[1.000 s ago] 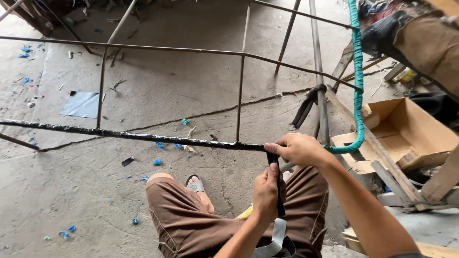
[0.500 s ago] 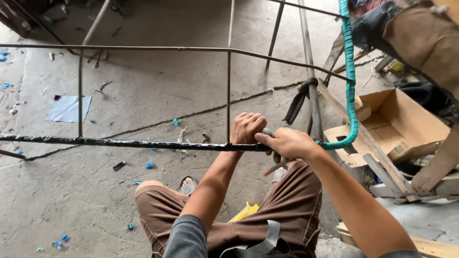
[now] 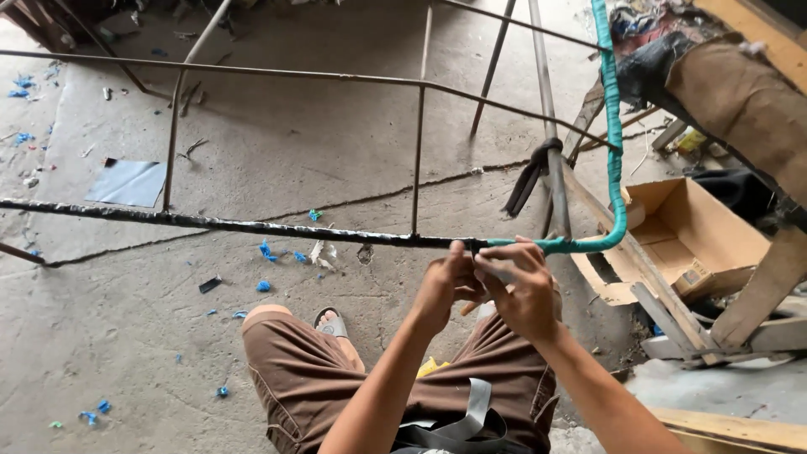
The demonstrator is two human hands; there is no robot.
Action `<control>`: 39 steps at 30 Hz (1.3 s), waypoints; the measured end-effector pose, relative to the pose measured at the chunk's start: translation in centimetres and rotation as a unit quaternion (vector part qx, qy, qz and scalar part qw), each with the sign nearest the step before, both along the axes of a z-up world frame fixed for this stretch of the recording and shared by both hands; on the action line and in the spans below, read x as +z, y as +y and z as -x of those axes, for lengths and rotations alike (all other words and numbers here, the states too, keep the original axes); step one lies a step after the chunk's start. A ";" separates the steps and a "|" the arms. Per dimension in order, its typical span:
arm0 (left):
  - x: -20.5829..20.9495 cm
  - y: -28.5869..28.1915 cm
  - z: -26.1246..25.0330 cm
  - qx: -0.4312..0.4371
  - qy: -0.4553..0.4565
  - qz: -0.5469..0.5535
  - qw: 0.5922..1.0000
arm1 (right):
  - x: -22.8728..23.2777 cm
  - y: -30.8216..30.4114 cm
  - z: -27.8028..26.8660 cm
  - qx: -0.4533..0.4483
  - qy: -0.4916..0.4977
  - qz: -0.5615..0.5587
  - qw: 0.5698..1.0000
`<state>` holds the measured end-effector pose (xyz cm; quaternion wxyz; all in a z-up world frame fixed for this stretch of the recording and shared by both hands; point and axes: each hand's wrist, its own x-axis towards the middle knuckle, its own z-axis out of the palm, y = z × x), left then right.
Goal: Wrapping a metal furniture frame with protective tape and cutting fabric to size with scissors.
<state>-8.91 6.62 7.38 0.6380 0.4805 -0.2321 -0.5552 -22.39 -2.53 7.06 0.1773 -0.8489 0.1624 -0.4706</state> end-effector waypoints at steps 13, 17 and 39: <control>-2.6 3.1 6.2 0.139 -0.185 -0.035 0.972 | 6.4 -2.4 -1.3 -0.120 0.439 -0.127 0.882; -11.9 0.7 4.2 0.164 -0.320 0.111 0.926 | 9.0 -3.1 -2.8 -0.096 0.573 -0.190 0.791; -2.0 -1.2 0.2 0.094 -0.101 0.018 0.990 | 3.4 -3.4 0.2 0.022 0.162 0.046 0.985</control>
